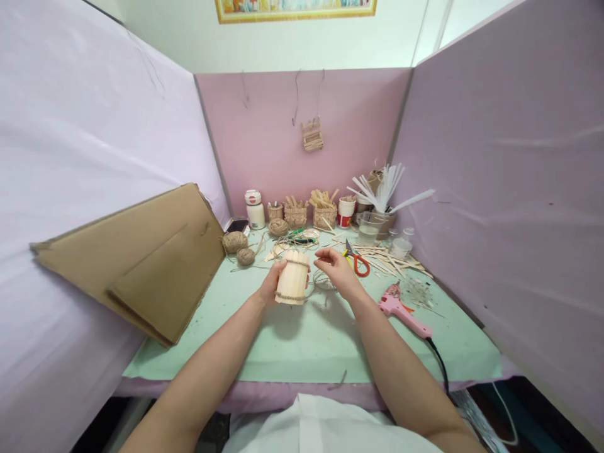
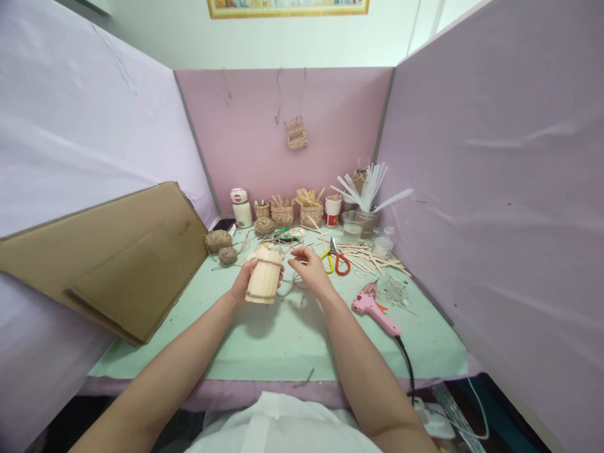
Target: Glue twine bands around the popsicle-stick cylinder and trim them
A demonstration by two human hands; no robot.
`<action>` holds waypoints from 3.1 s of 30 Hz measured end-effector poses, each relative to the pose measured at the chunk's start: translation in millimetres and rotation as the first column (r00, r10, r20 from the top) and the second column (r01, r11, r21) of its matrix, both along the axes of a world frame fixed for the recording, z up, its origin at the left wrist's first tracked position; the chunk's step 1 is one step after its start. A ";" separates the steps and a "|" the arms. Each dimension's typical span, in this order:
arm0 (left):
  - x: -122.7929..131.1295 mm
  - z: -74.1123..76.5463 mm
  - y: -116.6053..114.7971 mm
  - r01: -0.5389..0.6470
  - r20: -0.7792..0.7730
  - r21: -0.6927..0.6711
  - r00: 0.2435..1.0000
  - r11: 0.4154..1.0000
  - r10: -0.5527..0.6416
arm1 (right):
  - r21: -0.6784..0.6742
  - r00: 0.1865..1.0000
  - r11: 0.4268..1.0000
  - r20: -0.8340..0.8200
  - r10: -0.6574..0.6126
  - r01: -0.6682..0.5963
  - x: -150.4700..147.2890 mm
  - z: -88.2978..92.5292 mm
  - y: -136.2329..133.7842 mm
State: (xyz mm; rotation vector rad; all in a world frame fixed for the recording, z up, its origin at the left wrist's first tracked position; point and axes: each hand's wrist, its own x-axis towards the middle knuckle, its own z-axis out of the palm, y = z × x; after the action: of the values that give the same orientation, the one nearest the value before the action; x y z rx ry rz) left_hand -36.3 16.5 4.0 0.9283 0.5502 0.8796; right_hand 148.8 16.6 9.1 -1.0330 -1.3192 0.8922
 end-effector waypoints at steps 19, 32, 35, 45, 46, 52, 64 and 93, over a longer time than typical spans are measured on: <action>7.6 8.3 1.1 -0.465 -0.165 0.154 0.858 0.872 0.487 | -0.082 0.423 0.907 0.899 -0.112 0.413 147.2 15.9 -107.3; 7.9 8.2 0.8 -0.460 -0.116 0.084 0.877 0.884 0.467 | -0.184 0.316 0.893 0.947 0.050 0.411 150.8 -14.5 -88.7; 6.5 4.5 4.0 -0.434 -0.079 0.109 0.893 0.894 0.443 | -0.089 0.352 0.919 0.934 -0.057 0.384 149.0 -4.3 -95.5; 6.6 3.6 1.2 -0.390 -0.069 0.185 0.910 0.902 0.408 | -0.058 0.947 0.990 0.304 -0.102 0.125 74.4 18.7 -107.9; 6.9 2.9 1.3 -0.388 -0.069 0.209 0.910 0.897 0.410 | -0.066 0.969 0.994 0.239 -0.063 0.081 63.0 16.4 -108.5; 6.9 -3.3 2.6 -0.367 -0.106 0.331 0.901 0.869 0.421 | -0.055 0.991 0.997 0.124 0.055 -0.049 18.9 1.5 -114.0; 5.6 -9.3 2.7 -0.315 -0.164 0.426 0.895 0.848 0.415 | -0.055 0.987 0.998 0.163 -0.016 0.025 13.3 -3.9 -110.9; 5.3 -6.2 2.1 -0.277 -0.244 0.503 0.863 0.819 0.442 | 0.040 0.980 0.999 0.195 -0.035 0.027 8.3 2.0 -108.6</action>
State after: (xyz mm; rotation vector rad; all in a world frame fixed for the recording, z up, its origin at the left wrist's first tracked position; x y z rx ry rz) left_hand -31.0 18.7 -2.1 1.4576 0.8764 1.2339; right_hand 157.1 -92.0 11.1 -1.1315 -1.4743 0.7538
